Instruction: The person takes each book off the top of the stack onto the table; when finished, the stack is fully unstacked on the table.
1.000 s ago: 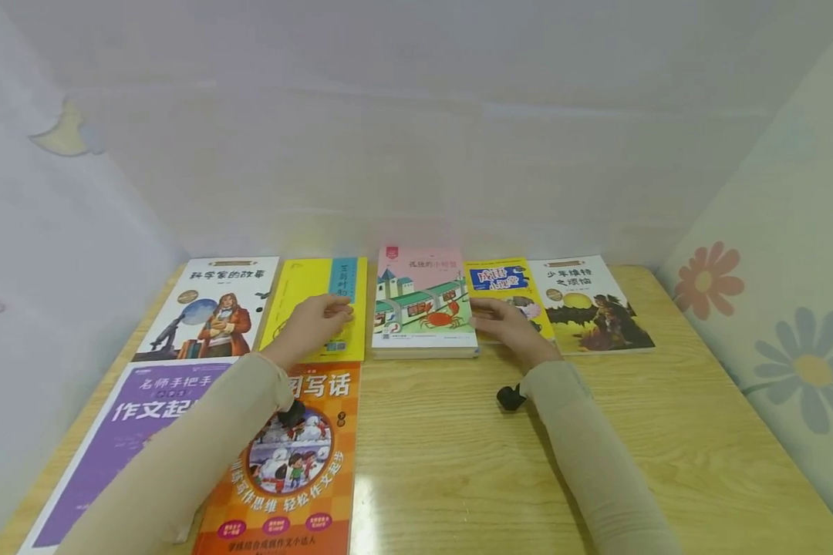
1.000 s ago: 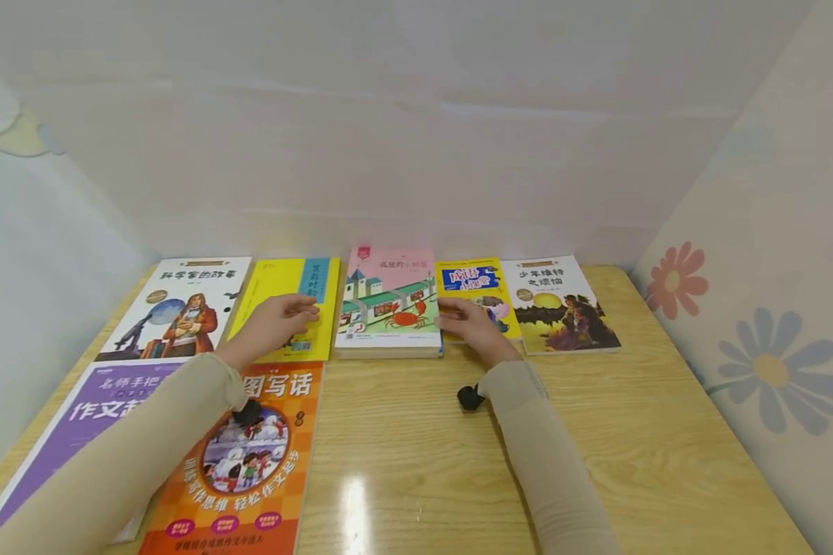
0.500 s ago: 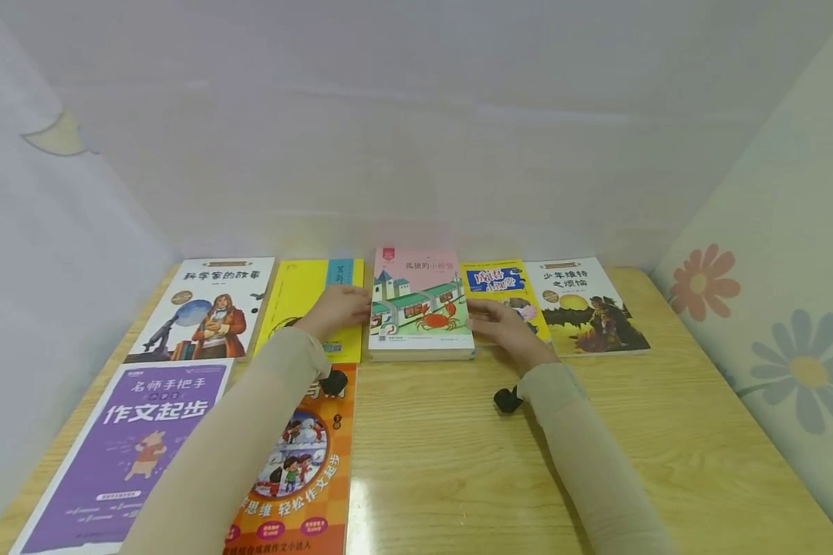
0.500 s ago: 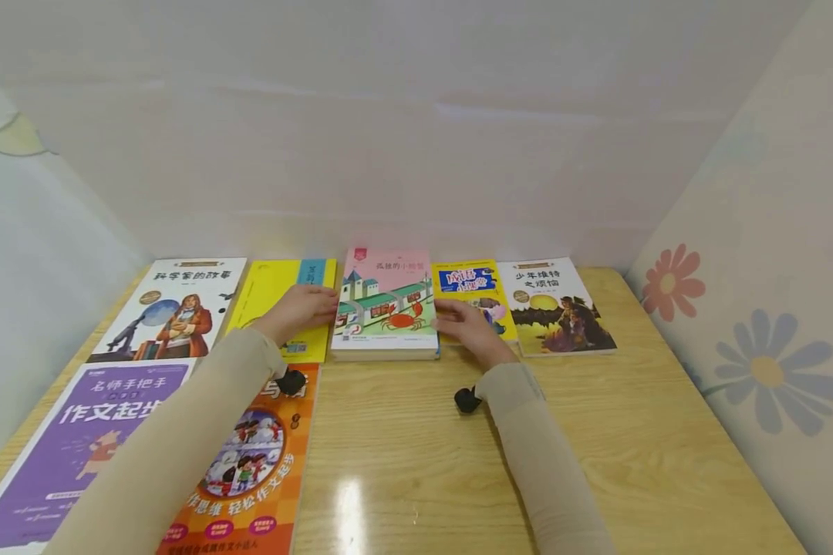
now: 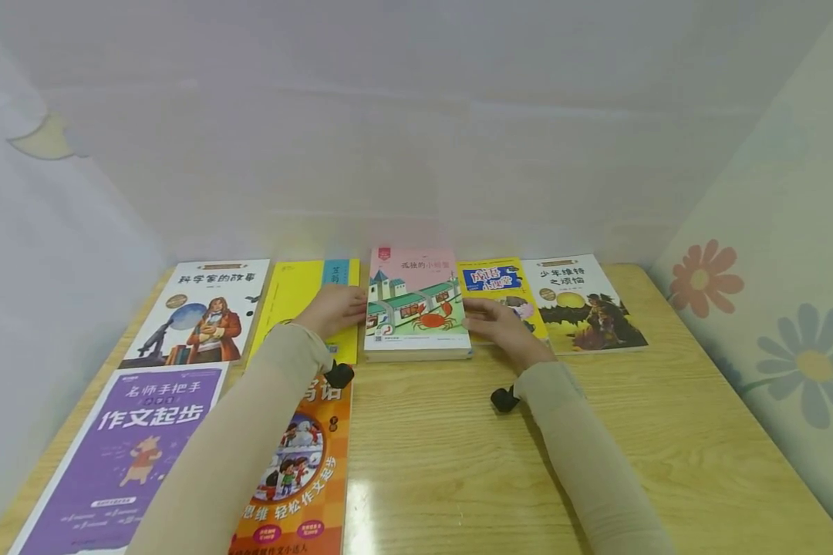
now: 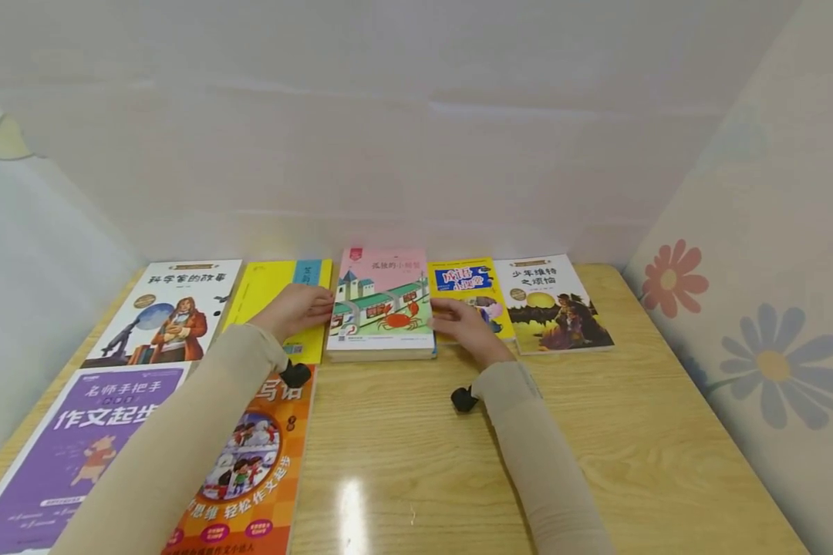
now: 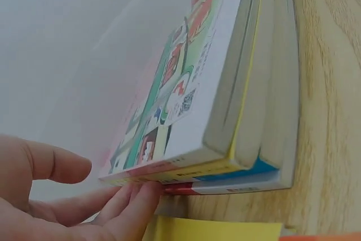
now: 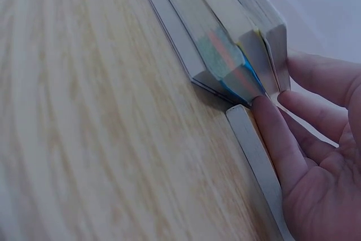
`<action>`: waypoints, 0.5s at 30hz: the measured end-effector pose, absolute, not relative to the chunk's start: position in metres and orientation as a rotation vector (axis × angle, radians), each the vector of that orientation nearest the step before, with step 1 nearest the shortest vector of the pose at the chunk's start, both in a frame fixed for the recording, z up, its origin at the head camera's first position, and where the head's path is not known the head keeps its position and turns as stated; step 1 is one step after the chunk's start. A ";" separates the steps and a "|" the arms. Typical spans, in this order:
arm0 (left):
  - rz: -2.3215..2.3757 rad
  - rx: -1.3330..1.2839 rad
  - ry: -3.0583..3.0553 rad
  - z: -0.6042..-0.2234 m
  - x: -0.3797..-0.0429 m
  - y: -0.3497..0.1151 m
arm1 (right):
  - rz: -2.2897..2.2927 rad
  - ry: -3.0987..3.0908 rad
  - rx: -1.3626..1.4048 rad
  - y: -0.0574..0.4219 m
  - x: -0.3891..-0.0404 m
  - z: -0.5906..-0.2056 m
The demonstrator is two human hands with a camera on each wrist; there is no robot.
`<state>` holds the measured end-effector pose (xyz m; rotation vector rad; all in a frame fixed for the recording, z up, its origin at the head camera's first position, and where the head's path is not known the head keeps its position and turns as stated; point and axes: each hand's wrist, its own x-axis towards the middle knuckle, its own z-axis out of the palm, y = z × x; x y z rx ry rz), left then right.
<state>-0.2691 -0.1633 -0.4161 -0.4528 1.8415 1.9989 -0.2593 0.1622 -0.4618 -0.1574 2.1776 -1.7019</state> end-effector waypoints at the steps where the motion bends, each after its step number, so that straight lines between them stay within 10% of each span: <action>1: 1.991 -0.457 1.859 -0.416 -0.269 -0.163 | -1.702 2.179 -0.148 0.162 -0.259 -0.462; 15: 2.091 -0.501 1.791 -0.401 -0.261 -0.163 | -1.715 2.170 -0.140 0.161 -0.258 -0.460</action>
